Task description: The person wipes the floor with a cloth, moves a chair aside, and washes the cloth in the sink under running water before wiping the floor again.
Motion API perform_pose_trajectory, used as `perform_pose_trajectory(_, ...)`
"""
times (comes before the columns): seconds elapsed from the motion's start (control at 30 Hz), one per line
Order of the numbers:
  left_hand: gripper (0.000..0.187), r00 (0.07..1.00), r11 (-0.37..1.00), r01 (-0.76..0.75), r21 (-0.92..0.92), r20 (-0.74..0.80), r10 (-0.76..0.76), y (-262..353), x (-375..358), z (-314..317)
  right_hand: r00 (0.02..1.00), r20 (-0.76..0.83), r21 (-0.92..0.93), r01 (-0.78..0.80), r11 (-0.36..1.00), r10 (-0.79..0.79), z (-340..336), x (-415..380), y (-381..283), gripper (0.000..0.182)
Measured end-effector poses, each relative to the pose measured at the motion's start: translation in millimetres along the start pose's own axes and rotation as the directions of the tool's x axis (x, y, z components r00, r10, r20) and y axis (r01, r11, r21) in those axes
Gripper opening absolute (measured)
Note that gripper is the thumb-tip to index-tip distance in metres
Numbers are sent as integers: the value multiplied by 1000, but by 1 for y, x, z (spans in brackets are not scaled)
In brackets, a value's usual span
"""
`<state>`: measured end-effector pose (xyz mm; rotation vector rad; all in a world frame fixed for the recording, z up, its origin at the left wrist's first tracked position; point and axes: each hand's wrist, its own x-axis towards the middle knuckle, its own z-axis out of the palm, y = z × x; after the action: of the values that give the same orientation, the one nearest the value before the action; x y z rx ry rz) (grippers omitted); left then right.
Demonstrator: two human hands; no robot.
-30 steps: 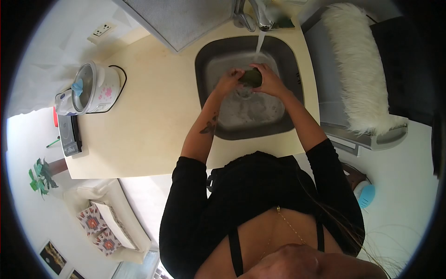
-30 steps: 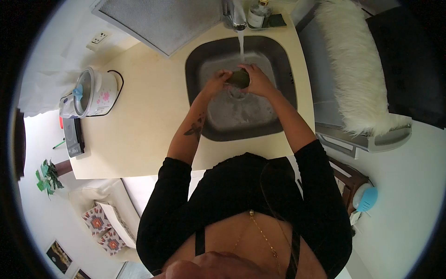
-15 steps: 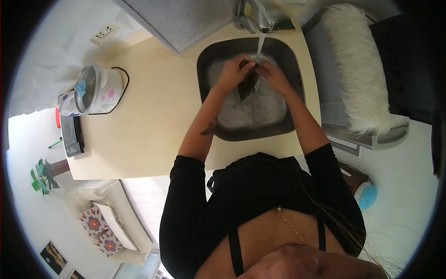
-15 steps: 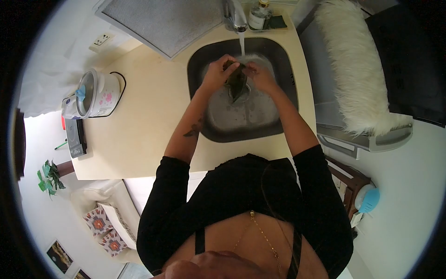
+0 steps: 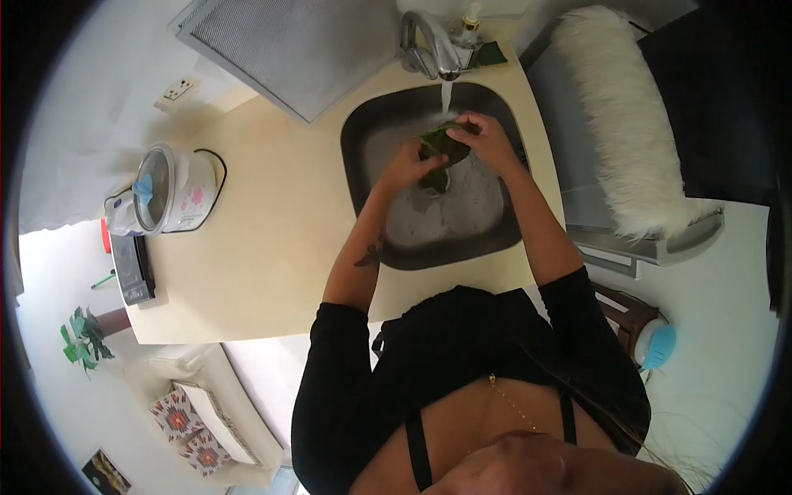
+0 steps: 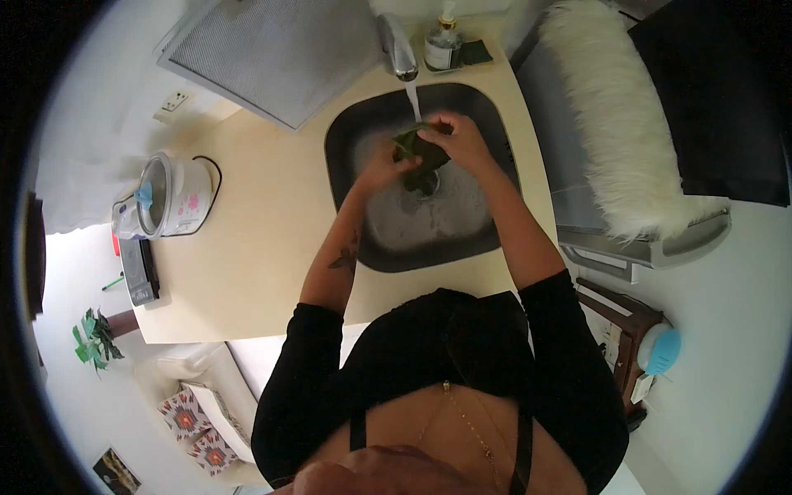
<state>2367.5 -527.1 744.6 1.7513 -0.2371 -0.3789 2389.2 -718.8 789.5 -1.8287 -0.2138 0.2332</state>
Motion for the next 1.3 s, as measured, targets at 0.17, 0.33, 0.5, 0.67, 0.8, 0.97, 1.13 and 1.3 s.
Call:
perform_pose_trajectory(0.17,49,929,792,244,559,101,-357,-12,3,29,986,108,-181,-107,978,128,-37,8,-7,21)
perform_pose_trajectory(0.33,50,950,912,311,-268,102,-294,23,4,76,973,-224,107,-40,993,63,-80,72,-12,29)
perform_pose_trajectory(0.5,48,995,523,86,-848,43,-94,61,56,95,892,-437,-35,113,993,-116,-81,141,-46,44)
perform_pose_trajectory(0.67,41,946,183,-117,-976,-166,-277,108,109,90,973,-229,-271,-26,962,-38,-79,174,-37,64)
perform_pose_trajectory(0.8,41,940,222,-260,-940,-299,-164,93,150,70,939,-267,-221,157,963,-214,-76,188,-8,69)
perform_pose_trajectory(0.97,41,879,173,-311,-935,-352,-323,93,166,56,947,-226,-159,194,968,-227,-80,186,-4,70)
perform_pose_trajectory(1.13,43,899,182,-288,-940,-331,-286,94,162,56,975,-135,-67,168,984,-176,-85,186,-1,72)
perform_pose_trajectory(1.3,42,885,180,-296,-938,-340,-317,99,157,61,991,131,-224,46,973,-17,-104,187,-20,78)
